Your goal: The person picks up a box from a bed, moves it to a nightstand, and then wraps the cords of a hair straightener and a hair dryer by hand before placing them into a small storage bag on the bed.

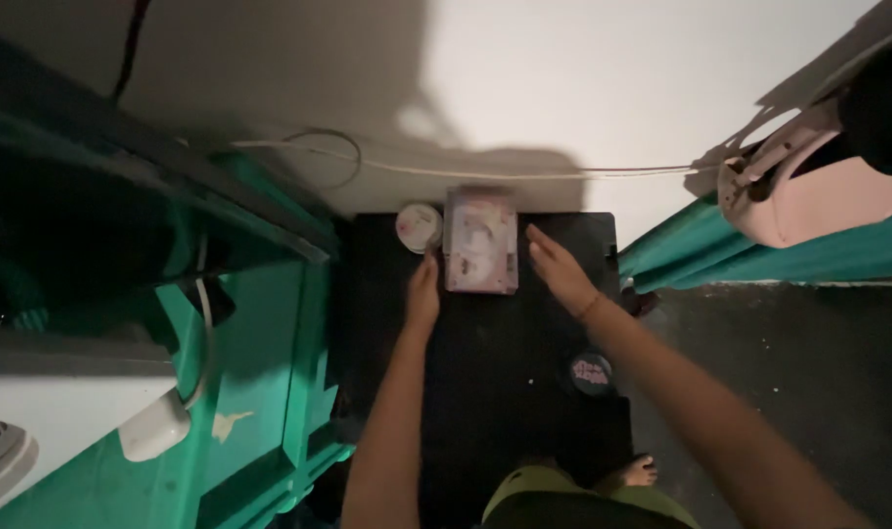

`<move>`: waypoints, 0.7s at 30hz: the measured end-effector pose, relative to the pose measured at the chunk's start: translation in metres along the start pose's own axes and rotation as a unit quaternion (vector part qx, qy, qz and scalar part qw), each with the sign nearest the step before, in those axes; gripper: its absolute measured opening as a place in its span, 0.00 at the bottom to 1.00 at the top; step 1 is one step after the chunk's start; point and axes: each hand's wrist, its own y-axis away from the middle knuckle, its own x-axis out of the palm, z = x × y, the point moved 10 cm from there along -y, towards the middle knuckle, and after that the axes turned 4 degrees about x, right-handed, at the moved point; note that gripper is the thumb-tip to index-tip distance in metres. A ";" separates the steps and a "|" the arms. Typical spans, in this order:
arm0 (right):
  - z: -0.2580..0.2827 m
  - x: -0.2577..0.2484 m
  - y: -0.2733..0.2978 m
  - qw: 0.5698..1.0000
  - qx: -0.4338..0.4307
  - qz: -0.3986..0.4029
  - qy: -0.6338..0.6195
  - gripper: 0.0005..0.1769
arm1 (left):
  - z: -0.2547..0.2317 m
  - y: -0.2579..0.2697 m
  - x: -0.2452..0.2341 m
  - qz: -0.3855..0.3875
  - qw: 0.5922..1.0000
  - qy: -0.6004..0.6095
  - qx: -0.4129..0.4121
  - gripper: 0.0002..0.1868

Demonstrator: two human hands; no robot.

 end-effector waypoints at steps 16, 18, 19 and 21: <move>-0.003 -0.061 0.154 0.982 -0.088 0.126 0.106 0.37 | 0.023 0.187 0.065 0.151 0.972 -0.177 -0.029 0.40; 0.007 -0.065 0.174 0.962 -0.145 0.143 0.180 0.47 | 0.026 0.197 0.090 0.198 0.937 -0.289 0.007 0.57; 0.010 -0.067 0.179 0.962 -0.145 0.146 0.181 0.47 | 0.024 0.204 0.096 0.195 0.938 -0.288 0.007 0.57; -0.003 -0.076 0.188 0.943 -0.066 0.157 0.287 0.63 | 0.022 0.220 0.119 0.221 0.931 -0.292 0.004 0.62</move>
